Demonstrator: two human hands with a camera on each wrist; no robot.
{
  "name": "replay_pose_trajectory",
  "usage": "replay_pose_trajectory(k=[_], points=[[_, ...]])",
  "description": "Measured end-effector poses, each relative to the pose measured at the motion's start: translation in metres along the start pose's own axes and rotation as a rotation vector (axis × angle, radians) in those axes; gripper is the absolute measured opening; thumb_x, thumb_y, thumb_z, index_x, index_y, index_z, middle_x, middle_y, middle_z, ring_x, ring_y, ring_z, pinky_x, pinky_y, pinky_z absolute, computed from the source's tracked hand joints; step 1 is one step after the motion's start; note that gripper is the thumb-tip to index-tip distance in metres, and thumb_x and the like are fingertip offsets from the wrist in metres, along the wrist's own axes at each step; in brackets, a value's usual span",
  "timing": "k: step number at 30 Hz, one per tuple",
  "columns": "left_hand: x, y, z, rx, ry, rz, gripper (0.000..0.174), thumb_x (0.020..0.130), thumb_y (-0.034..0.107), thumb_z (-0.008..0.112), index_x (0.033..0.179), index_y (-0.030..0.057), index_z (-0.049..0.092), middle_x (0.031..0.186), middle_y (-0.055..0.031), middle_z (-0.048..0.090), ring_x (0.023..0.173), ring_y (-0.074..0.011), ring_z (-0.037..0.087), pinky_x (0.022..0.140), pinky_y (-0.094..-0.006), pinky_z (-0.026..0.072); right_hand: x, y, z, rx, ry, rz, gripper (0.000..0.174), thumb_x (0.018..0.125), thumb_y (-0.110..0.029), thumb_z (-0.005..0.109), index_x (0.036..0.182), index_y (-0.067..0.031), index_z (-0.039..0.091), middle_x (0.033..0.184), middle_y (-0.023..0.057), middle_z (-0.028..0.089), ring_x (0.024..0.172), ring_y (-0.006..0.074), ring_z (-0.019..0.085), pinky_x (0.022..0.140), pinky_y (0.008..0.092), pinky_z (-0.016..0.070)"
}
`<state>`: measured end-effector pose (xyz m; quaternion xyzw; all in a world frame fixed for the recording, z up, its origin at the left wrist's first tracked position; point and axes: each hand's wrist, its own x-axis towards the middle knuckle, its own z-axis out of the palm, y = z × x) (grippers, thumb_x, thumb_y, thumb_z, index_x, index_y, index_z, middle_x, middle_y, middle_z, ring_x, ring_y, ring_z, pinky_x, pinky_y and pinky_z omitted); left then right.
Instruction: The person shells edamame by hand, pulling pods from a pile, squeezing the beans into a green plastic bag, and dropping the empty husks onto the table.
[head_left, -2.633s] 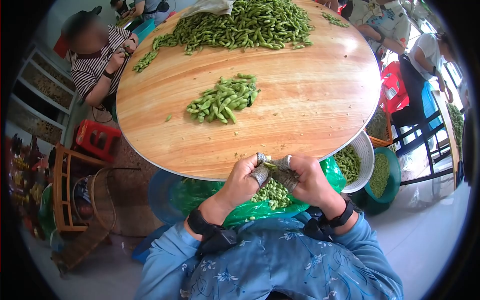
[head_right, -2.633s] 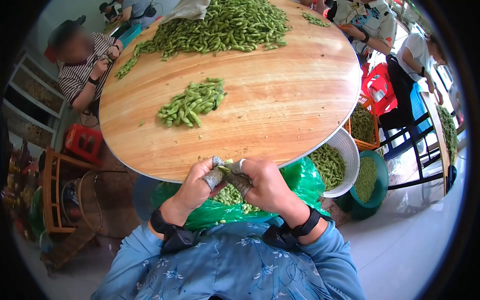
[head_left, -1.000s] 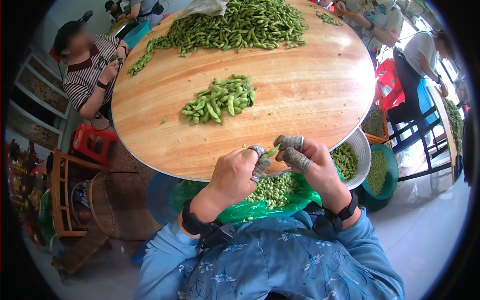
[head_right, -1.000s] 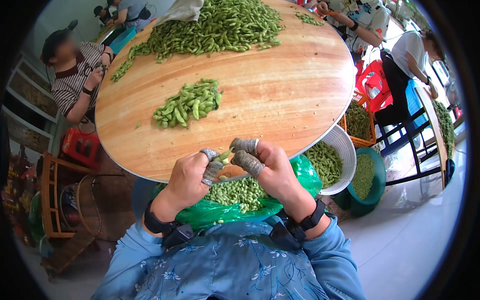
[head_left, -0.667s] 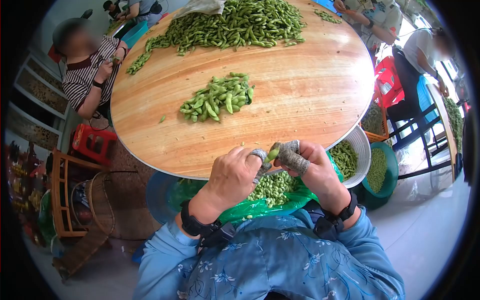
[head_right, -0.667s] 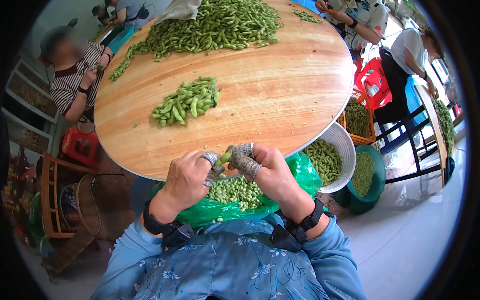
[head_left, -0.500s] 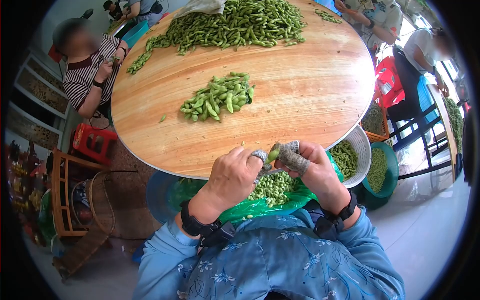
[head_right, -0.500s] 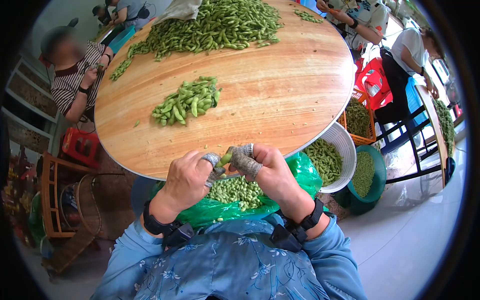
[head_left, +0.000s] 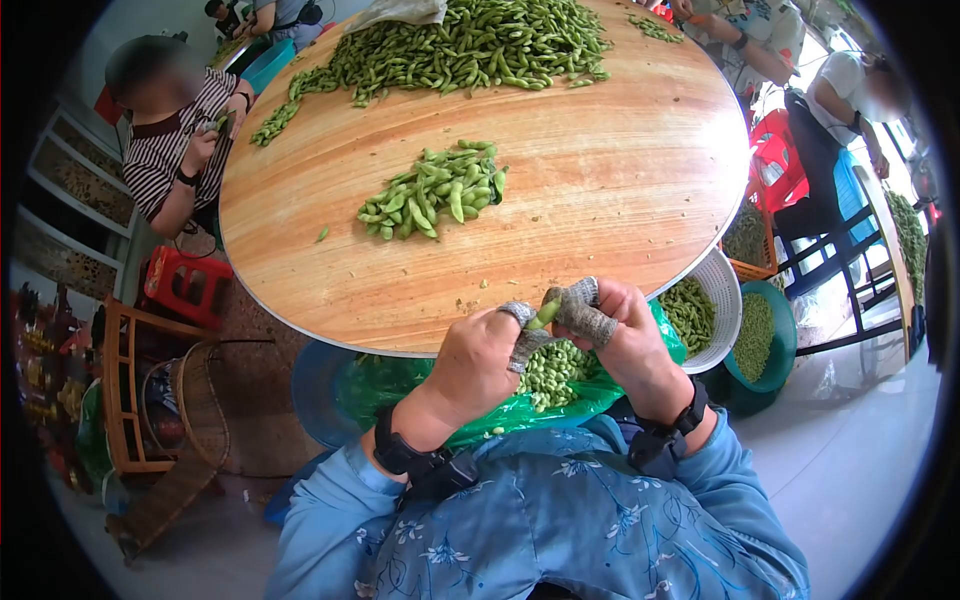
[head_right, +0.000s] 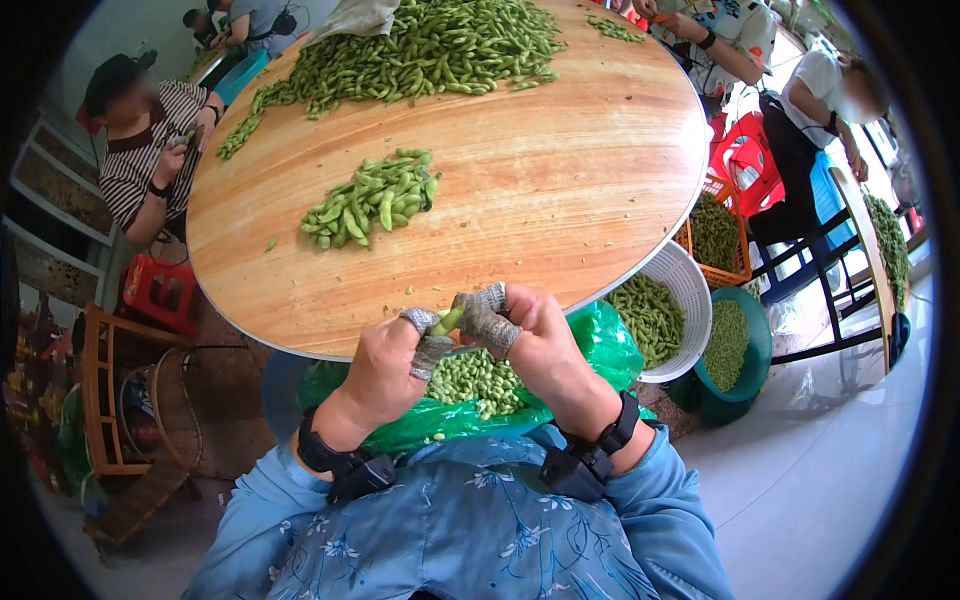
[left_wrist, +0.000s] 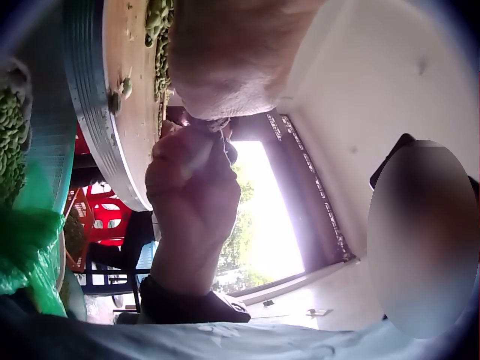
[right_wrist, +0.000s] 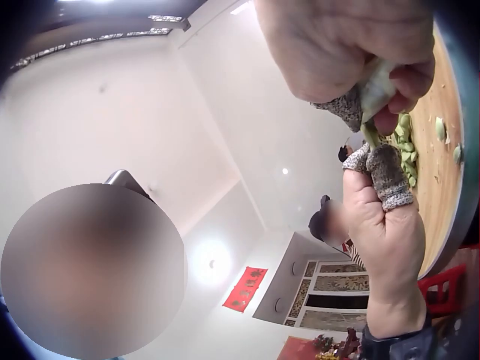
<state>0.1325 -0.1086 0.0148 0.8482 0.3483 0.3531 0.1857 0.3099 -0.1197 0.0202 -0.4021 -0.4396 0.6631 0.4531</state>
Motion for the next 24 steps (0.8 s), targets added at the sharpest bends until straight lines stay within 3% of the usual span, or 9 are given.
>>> replay_pose_trajectory(k=[4,7,9,13,14,16,17,19,24], points=[[-0.003,0.008,0.007,-0.450,0.113,-0.261,0.005,0.081,0.004,0.047,0.082,0.0022,0.051,0.064,-0.0070,0.053,0.053,-0.0162,0.051,0.049,-0.0287,0.0409,0.003,0.017,0.003,0.130,-0.074,-0.187,0.015,0.082,-0.010,0.056,0.093,0.0007,0.056,0.081,0.0015,0.059,0.075,0.0078,0.054,0.070,0.0239,0.0457],[-0.006,0.004,0.004,-0.892,-0.011,-0.621,0.012,0.087,0.014,0.044,0.086,0.0050,0.051,0.060,0.0004,0.045,0.051,-0.0078,0.042,0.044,-0.0236,0.0365,0.004,0.019,0.003,0.084,-0.086,-0.265,0.017,0.082,-0.009,0.055,0.096,0.0011,0.055,0.084,0.0020,0.058,0.081,0.0090,0.055,0.073,0.0252,0.0468],[-0.001,0.005,0.001,-1.564,0.022,-0.924,0.013,0.090,0.017,0.040,0.087,0.0080,0.049,0.063,0.0026,0.042,0.048,-0.0054,0.035,0.041,-0.0204,0.0293,0.005,0.018,0.001,0.036,-0.092,-0.295,0.017,0.083,-0.009,0.055,0.097,0.0010,0.054,0.086,0.0020,0.057,0.082,0.0089,0.054,0.073,0.0249,0.0467],[-0.008,-0.009,0.008,-1.957,-0.077,-0.918,0.014,0.090,0.017,0.039,0.085,0.0081,0.048,0.062,0.0023,0.042,0.047,-0.0057,0.034,0.042,-0.0206,0.0285,0.009,0.022,-0.002,0.020,-0.113,-0.291,0.018,0.082,-0.009,0.055,0.097,0.0000,0.054,0.085,0.0017,0.058,0.079,0.0078,0.054,0.072,0.0228,0.0452],[-0.008,-0.006,0.007,-1.957,-0.077,-0.917,0.014,0.090,0.017,0.039,0.085,0.0081,0.048,0.062,0.0023,0.042,0.047,-0.0057,0.034,0.042,-0.0206,0.0285,0.009,0.023,-0.002,0.050,-0.078,-0.255,0.018,0.082,-0.011,0.056,0.096,-0.0010,0.055,0.083,0.0012,0.058,0.076,0.0066,0.054,0.068,0.0212,0.0447],[-0.007,0.004,0.004,-0.848,0.000,-0.637,0.011,0.088,0.013,0.043,0.084,0.0049,0.050,0.063,-0.0011,0.049,0.050,-0.0106,0.044,0.045,-0.0247,0.0357,0.007,0.013,-0.002,0.099,-0.081,-0.133,0.018,0.082,-0.014,0.056,0.095,-0.0020,0.056,0.080,0.0006,0.058,0.072,0.0054,0.052,0.063,0.0197,0.0425],[-0.006,0.005,0.006,-0.850,-0.003,-0.638,0.011,0.088,0.013,0.043,0.084,0.0049,0.050,0.063,-0.0011,0.049,0.050,-0.0106,0.044,0.045,-0.0247,0.0357,0.005,0.010,-0.001,0.149,-0.086,-0.011,0.018,0.082,-0.016,0.057,0.094,-0.0030,0.056,0.077,0.0000,0.059,0.067,0.0043,0.051,0.058,0.0182,0.0402],[-0.003,0.004,0.011,-0.375,0.111,-0.141,0.010,0.085,0.011,0.047,0.084,0.0016,0.050,0.064,-0.0052,0.054,0.056,-0.0144,0.051,0.052,-0.0282,0.0411,0.005,0.011,-0.001,0.207,-0.126,-0.010,0.018,0.082,-0.018,0.057,0.093,-0.0041,0.056,0.075,-0.0007,0.058,0.065,0.0035,0.049,0.055,0.0173,0.0372],[-0.007,0.002,0.013,-0.508,0.125,-0.260,0.012,0.085,0.013,0.049,0.086,0.0015,0.050,0.063,-0.0047,0.053,0.055,-0.0118,0.050,0.051,-0.0263,0.0410,0.004,0.019,0.004,0.187,-0.128,-0.040,0.016,0.082,-0.017,0.057,0.089,-0.0035,0.057,0.074,-0.0006,0.058,0.063,0.0048,0.049,0.055,0.0188,0.0378]])
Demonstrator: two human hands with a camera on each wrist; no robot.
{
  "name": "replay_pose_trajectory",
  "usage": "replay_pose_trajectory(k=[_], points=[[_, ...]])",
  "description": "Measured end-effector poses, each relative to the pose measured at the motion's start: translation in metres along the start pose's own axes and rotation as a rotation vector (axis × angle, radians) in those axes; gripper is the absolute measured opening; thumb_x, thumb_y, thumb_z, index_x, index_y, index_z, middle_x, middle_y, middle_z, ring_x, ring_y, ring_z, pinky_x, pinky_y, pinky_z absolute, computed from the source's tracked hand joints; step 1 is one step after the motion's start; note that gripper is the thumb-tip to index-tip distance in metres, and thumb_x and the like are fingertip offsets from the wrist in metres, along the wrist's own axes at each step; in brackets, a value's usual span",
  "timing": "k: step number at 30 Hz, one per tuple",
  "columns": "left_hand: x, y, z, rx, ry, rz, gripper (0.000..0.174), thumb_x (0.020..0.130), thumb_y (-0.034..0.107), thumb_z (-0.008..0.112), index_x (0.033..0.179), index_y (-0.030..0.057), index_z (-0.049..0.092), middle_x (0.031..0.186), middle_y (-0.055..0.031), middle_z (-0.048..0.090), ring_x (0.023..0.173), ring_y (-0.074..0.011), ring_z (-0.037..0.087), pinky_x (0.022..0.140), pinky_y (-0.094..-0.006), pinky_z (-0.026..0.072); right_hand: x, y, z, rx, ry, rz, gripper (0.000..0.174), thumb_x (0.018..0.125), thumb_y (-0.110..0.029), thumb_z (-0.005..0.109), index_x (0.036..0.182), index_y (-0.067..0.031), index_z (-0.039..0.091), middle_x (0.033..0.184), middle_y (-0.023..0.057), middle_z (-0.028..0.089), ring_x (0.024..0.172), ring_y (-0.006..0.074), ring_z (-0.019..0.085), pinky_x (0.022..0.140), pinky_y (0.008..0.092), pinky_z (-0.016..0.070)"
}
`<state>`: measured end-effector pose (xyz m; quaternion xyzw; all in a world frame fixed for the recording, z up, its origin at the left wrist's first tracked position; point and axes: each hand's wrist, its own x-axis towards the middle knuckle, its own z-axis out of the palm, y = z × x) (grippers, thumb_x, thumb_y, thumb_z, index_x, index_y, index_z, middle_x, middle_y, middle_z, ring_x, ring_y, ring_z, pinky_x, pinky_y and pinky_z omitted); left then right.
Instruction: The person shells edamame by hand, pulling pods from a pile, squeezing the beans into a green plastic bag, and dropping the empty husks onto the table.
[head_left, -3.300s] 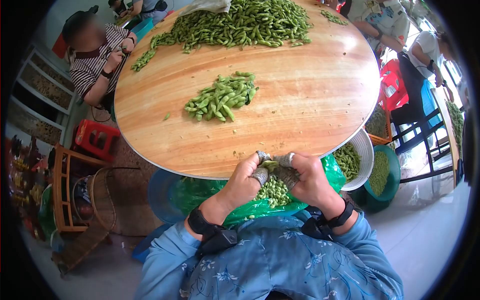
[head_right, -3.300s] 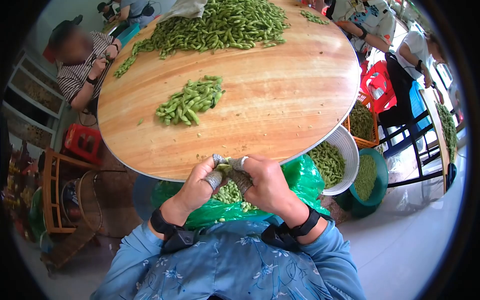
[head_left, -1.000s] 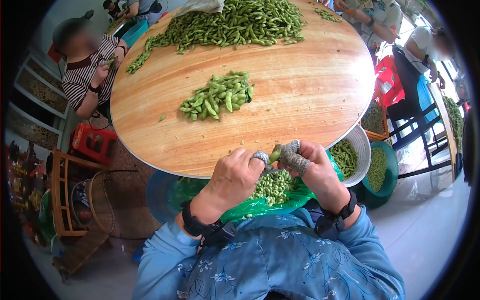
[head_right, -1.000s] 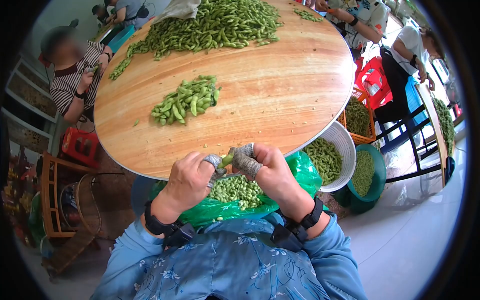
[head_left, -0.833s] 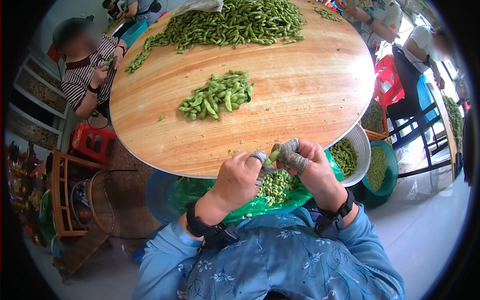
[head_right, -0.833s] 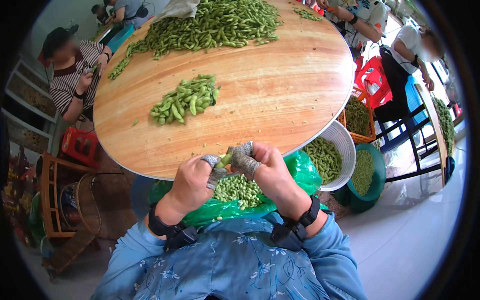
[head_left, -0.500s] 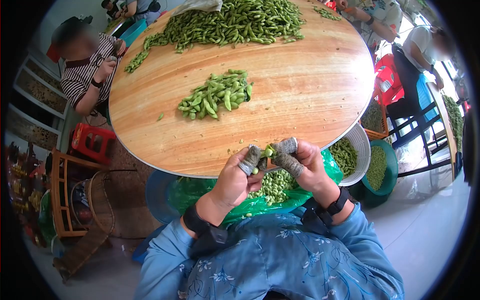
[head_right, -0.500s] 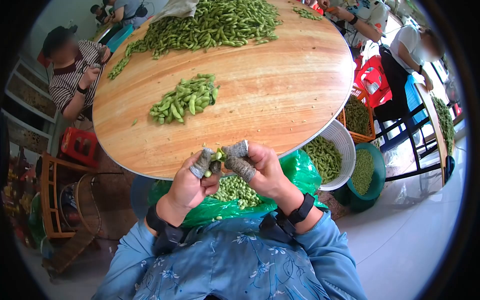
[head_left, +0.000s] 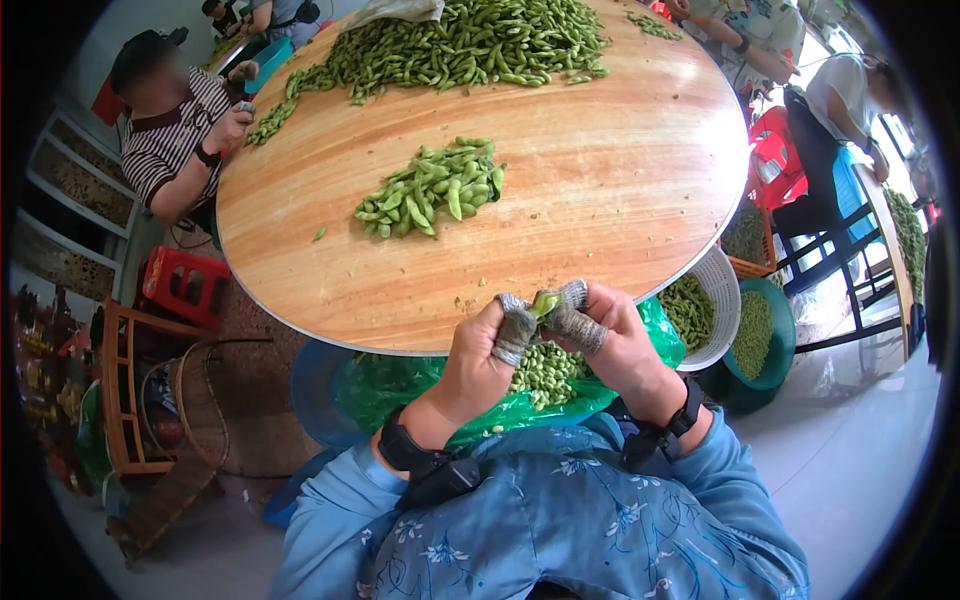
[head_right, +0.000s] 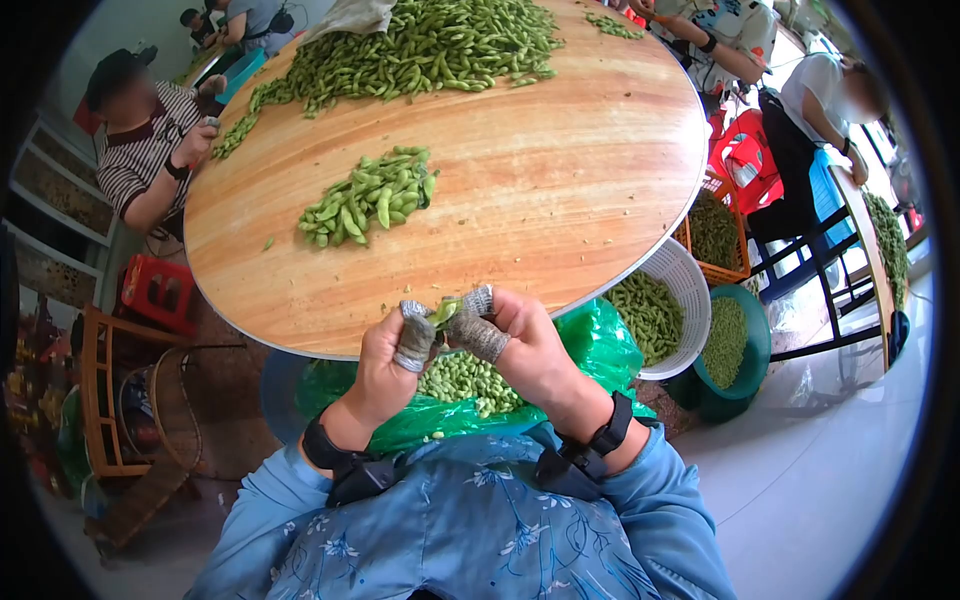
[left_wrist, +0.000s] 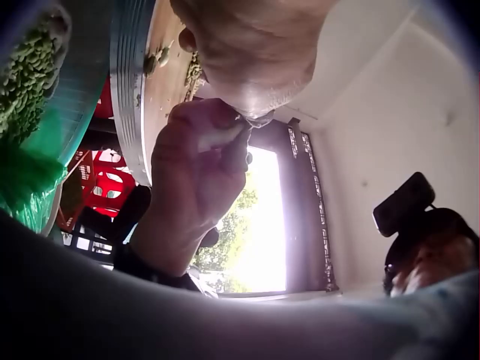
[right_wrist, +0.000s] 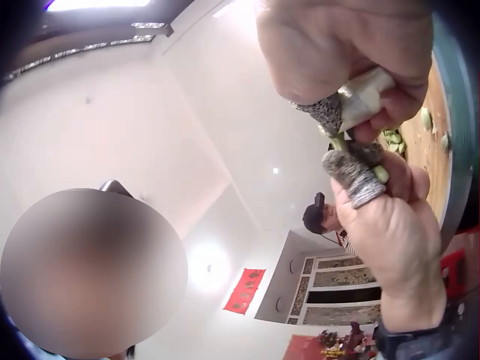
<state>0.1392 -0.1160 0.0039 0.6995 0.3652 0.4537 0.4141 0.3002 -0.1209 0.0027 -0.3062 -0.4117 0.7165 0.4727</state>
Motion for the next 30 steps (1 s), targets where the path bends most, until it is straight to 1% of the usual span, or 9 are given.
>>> replay_pose_trajectory(k=[2,6,8,11,13,16,21,24,30], points=[[0.000,0.004,-0.004,-0.406,-0.079,-0.388,0.015,0.089,0.019,0.043,0.091,0.0062,0.052,0.062,0.0013,0.048,0.049,-0.0079,0.041,0.044,-0.0226,0.0344,0.000,-0.001,0.010,-0.130,0.126,-0.203,0.013,0.080,-0.012,0.058,0.087,-0.0011,0.057,0.074,0.0028,0.058,0.064,0.0092,0.051,0.057,0.0231,0.0410],[0.004,0.006,-0.005,-0.717,-0.068,-0.565,0.018,0.090,0.025,0.041,0.089,0.0102,0.051,0.059,0.0023,0.042,0.045,-0.0055,0.032,0.040,-0.0207,0.0269,0.000,-0.012,0.005,-0.672,0.075,-0.359,0.016,0.073,-0.004,0.062,0.087,0.0008,0.056,0.075,0.0081,0.056,0.066,0.0184,0.054,0.059,0.0288,0.0438],[0.006,0.003,-0.008,-0.881,-0.076,-0.670,0.023,0.090,0.028,0.041,0.086,0.0089,0.053,0.059,0.0021,0.043,0.047,-0.0048,0.036,0.039,-0.0184,0.0274,0.003,-0.011,0.005,-1.003,0.006,-0.727,0.027,0.063,0.002,0.063,0.089,-0.0002,0.057,0.074,0.0111,0.054,0.067,0.0263,0.054,0.059,0.0328,0.0442],[0.011,0.004,-0.011,-0.890,-0.115,-0.748,0.027,0.091,0.031,0.038,0.087,0.0089,0.052,0.062,0.0006,0.044,0.047,-0.0061,0.037,0.039,-0.0191,0.0281,0.006,-0.012,0.001,-1.258,-0.076,-0.857,0.033,0.057,0.005,0.061,0.089,-0.0018,0.057,0.075,0.0115,0.055,0.067,0.0303,0.052,0.059,0.0354,0.0441],[0.012,0.007,-0.011,-0.864,-0.079,-0.830,0.029,0.091,0.032,0.036,0.088,0.0085,0.052,0.064,0.0001,0.045,0.048,-0.0066,0.038,0.039,-0.0194,0.0286,0.005,-0.011,0.002,-1.296,-0.089,-0.859,0.035,0.056,0.008,0.059,0.089,-0.0008,0.057,0.074,0.0113,0.054,0.066,0.0303,0.051,0.058,0.0364,0.0440],[0.011,0.002,-0.012,-0.905,-0.100,-0.876,0.028,0.091,0.031,0.036,0.088,0.0077,0.050,0.066,-0.0007,0.047,0.051,-0.0070,0.040,0.040,-0.0194,0.0298,0.002,-0.010,0.003,-1.089,0.015,-0.570,0.031,0.060,0.007,0.060,0.090,0.0017,0.056,0.071,0.0121,0.054,0.066,0.0306,0.053,0.060,0.0349,0.0449],[0.008,0.002,-0.012,-0.849,-0.179,-0.789,0.021,0.089,0.027,0.043,0.094,0.0072,0.050,0.072,-0.0028,0.049,0.053,-0.0073,0.041,0.042,-0.0200,0.0317,0.001,-0.020,0.010,-0.579,0.065,-0.124,0.014,0.079,-0.005,0.057,0.090,0.0031,0.057,0.078,0.0074,0.060,0.071,0.0125,0.056,0.065,0.0268,0.0452],[0.006,-0.003,-0.013,-0.657,-0.250,-0.665,0.016,0.088,0.018,0.045,0.095,0.0051,0.049,0.072,-0.0031,0.050,0.054,-0.0063,0.042,0.042,-0.0184,0.0323,0.004,-0.015,0.001,-0.294,0.031,-0.040,0.014,0.082,-0.007,0.054,0.090,0.0034,0.058,0.082,0.0043,0.061,0.074,0.0071,0.053,0.066,0.0246,0.0446],[0.004,-0.003,-0.008,-0.315,-0.291,-0.507,0.016,0.082,0.005,0.044,0.093,0.0017,0.055,0.070,0.0039,0.051,0.060,-0.0030,0.045,0.052,-0.0170,0.0364,-0.010,-0.004,0.003,-0.461,0.166,-0.141,0.014,0.082,-0.008,0.055,0.091,0.0025,0.058,0.078,0.0017,0.059,0.071,0.0061,0.051,0.063,0.0217,0.0428]])
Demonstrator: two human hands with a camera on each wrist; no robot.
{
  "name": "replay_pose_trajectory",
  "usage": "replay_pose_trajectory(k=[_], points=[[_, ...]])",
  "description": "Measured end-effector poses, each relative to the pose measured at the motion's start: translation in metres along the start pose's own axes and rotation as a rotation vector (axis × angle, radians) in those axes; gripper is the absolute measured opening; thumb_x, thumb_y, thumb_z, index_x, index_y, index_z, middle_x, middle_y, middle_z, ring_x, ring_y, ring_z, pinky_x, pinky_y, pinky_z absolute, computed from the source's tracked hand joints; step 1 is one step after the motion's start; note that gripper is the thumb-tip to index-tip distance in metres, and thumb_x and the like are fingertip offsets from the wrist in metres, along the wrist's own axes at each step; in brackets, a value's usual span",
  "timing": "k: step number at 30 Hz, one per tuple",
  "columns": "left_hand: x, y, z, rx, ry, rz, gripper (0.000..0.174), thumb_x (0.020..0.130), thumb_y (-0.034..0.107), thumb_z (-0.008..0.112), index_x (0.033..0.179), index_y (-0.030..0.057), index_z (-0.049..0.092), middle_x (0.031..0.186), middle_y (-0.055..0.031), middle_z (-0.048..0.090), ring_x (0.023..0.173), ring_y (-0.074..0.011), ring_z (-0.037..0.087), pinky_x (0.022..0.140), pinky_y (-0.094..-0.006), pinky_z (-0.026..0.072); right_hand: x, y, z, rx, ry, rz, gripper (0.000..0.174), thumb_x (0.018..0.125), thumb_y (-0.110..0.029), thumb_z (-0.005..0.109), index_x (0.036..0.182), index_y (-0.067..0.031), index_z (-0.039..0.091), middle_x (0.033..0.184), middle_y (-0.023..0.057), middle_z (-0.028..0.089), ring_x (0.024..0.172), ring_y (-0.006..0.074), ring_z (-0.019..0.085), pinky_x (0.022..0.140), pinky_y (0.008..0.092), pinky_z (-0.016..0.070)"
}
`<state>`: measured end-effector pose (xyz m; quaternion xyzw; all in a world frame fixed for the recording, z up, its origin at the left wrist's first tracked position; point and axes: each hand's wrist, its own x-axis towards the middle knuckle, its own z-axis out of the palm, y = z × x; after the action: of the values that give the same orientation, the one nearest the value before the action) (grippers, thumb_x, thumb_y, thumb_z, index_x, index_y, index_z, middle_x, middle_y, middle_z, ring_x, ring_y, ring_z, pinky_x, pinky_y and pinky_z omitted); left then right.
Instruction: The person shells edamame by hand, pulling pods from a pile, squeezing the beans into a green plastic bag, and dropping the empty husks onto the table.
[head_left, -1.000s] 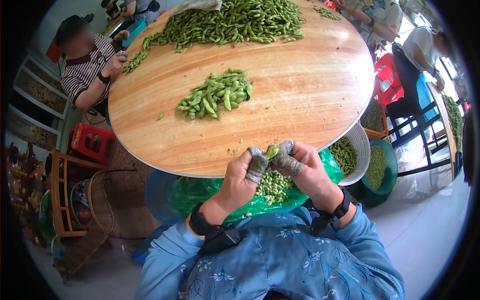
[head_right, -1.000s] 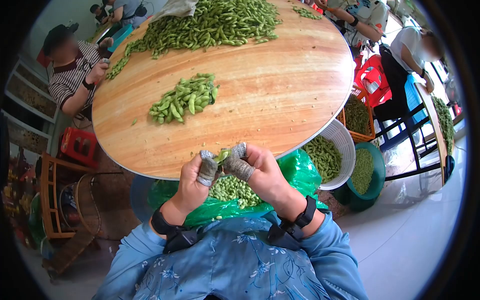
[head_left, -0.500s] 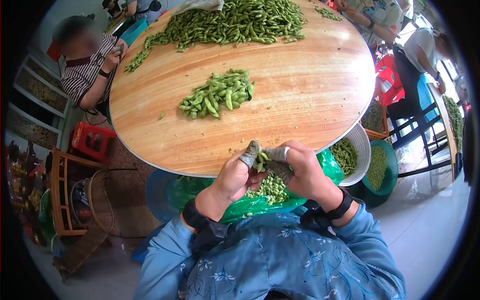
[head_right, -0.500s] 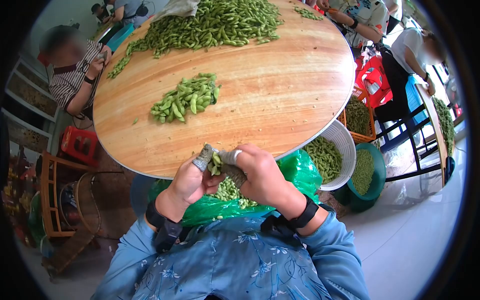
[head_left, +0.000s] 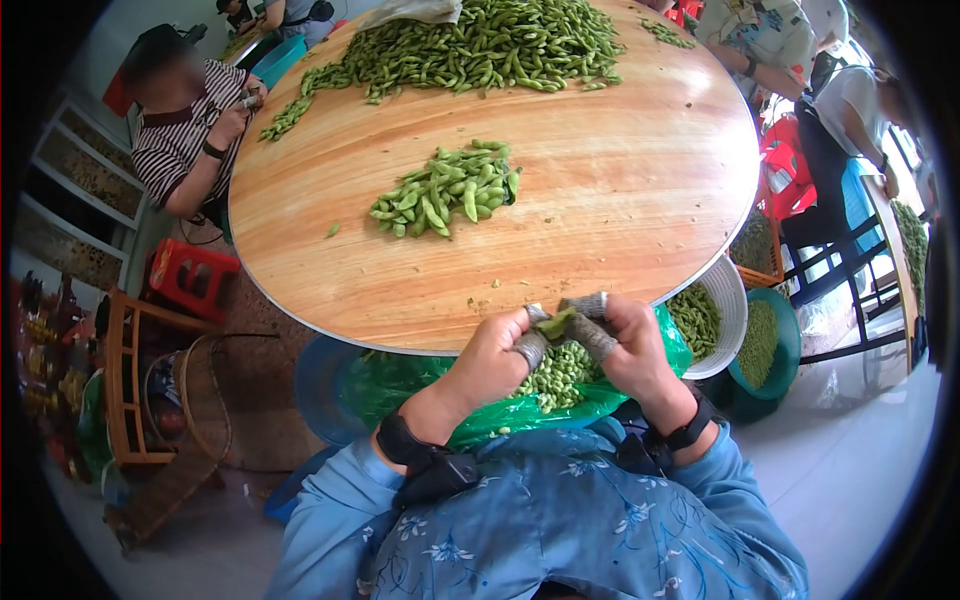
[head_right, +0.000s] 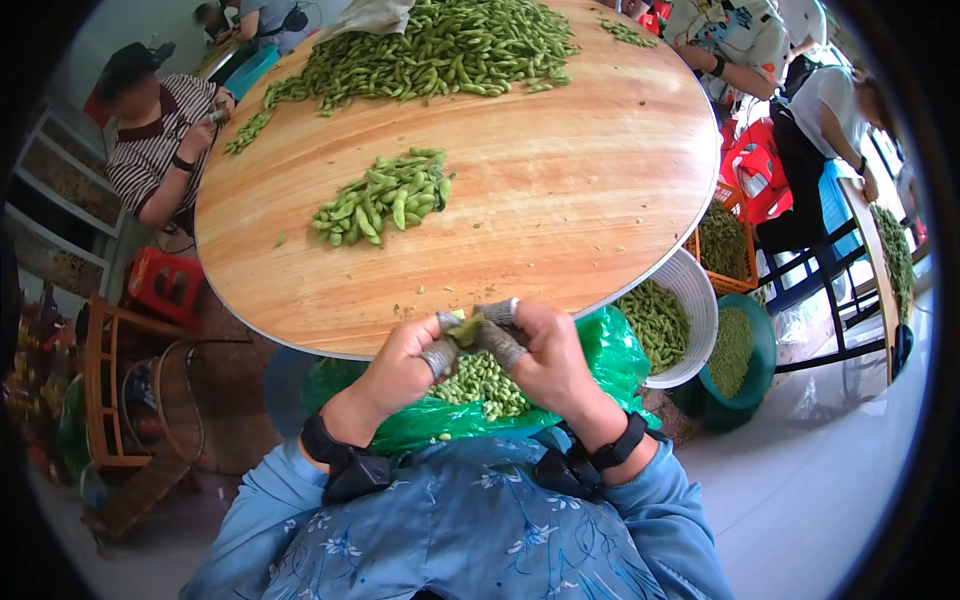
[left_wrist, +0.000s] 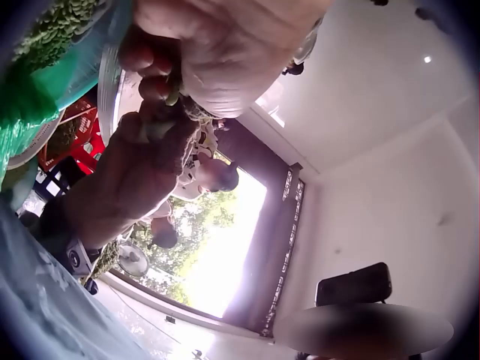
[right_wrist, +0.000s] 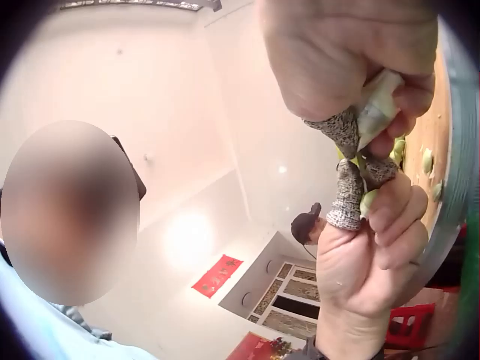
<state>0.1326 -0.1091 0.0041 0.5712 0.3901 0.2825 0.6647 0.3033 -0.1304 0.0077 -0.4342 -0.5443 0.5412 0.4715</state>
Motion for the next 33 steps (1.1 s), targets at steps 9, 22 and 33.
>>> replay_pose_trajectory(k=[9,22,33], points=[[-0.003,0.032,-0.018,0.667,0.029,0.399,0.014,0.076,0.000,0.054,0.088,0.0017,0.059,0.081,-0.0101,0.058,0.074,-0.0194,0.056,0.066,-0.0274,0.0442,-0.043,-0.008,-0.124,-1.090,0.613,0.050,0.014,0.072,-0.005,0.062,0.073,0.0037,0.051,0.068,0.0192,0.056,0.059,0.0248,0.057,0.053,0.0314,0.0424],[0.077,0.030,-0.108,1.512,0.399,0.531,0.022,0.070,0.002,0.050,0.089,0.0102,0.059,0.079,-0.0066,0.050,0.083,-0.0258,0.052,0.065,-0.0381,0.0447,-0.005,-0.008,-0.045,-0.648,0.201,-0.178,0.019,0.073,-0.001,0.058,0.092,0.0009,0.058,0.076,0.0150,0.059,0.069,0.0247,0.059,0.060,0.0303,0.0464],[0.050,0.047,-0.075,1.420,0.444,0.632,0.011,0.070,0.010,0.058,0.081,0.0081,0.061,0.078,-0.0073,0.055,0.076,-0.0249,0.053,0.060,-0.0367,0.0450,0.028,-0.001,0.009,-0.310,-0.048,-0.036,0.033,0.078,-0.008,0.057,0.109,0.0016,0.049,0.078,0.0160,0.057,0.072,0.0239,0.059,0.058,0.0330,0.0465]])
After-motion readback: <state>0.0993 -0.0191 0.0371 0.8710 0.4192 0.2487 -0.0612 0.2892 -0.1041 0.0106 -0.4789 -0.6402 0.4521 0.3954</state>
